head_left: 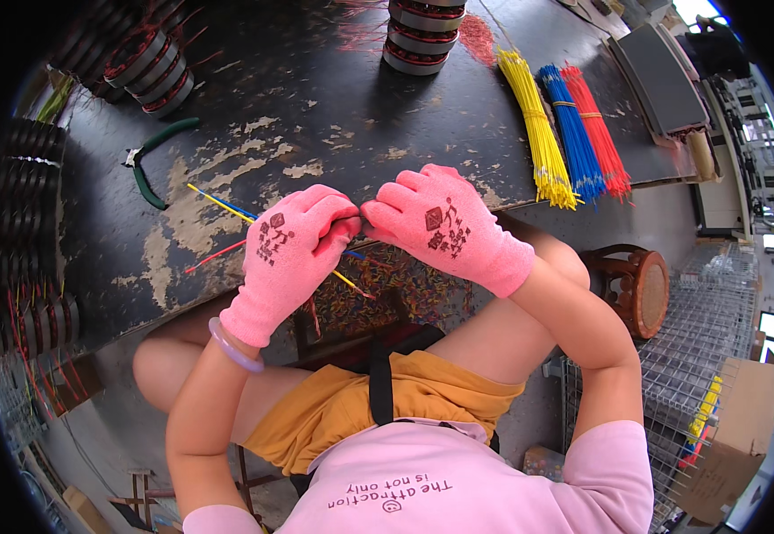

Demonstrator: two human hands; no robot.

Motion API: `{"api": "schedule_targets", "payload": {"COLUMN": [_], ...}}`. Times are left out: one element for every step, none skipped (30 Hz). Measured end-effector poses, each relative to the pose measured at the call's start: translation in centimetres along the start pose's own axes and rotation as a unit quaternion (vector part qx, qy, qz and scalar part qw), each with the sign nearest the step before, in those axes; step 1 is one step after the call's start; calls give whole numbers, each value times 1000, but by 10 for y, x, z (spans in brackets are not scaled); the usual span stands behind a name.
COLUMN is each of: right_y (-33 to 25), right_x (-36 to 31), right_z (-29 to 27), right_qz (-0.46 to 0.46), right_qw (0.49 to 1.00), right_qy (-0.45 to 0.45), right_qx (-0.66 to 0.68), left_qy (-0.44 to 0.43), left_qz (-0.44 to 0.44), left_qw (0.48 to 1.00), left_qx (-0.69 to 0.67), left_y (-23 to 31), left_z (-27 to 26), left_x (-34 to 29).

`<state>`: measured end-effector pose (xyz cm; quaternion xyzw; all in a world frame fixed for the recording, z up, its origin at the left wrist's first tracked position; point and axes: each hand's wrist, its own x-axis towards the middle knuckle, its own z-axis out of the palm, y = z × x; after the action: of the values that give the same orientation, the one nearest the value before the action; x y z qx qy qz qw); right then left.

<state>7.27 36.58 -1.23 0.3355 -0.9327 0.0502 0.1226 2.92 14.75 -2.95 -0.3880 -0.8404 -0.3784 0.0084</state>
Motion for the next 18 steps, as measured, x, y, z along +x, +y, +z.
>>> {"api": "schedule_targets", "payload": {"right_y": [-3,-7,-11,-15,-15,-14,-13,-13,-12,-11,-10,-11,-12,-13,-14,-14,-12,-6], "right_x": [2,3,4,-1,0,-1,-2,-4,-8,-12,-14,-15,-14,-11,-10,-10,-13,-19], "right_z": [-1,-4,-6,9,9,8,7,7,7,8,7,9,13,17,19,16,16,16], "right_qz": [155,300,422,442,442,442,442,398,340,269,191,168,146,122,97,105,125,145], "right_qw": [964,857,688,545,550,555,559,704,823,911,965,975,982,988,991,991,987,983], "right_qy": [-48,-93,-131,-63,-72,-80,-88,-42,7,56,104,100,96,91,87,82,95,108], "right_qx": [213,409,576,709,705,701,696,587,455,307,144,105,65,28,-9,-21,-29,-37], "left_qy": [2,3,4,4,5,6,7,4,1,-2,1,3,6,7,8,10,5,1], "left_qz": [2,4,5,8,5,2,0,-4,-7,-10,-11,-13,-15,-15,-16,-16,-20,-23], "left_qw": [1000,1000,1000,1000,1000,1000,1000,1000,1000,1000,1000,1000,1000,1000,1000,1000,1000,1000], "left_qx": [-1,-1,-1,-1,-4,-7,-10,-9,-9,-8,-7,-5,-3,-2,-1,0,3,7], "left_y": [0,1,1,2,1,0,-1,-1,-1,-1,0,0,1,1,1,2,3,5], "left_z": [0,0,0,0,0,0,0,0,0,0,0,2,3,3,3,2,1,-1], "left_x": [0,1,1,2,1,1,0,0,-1,-1,0,0,0,0,0,0,0,1]}}
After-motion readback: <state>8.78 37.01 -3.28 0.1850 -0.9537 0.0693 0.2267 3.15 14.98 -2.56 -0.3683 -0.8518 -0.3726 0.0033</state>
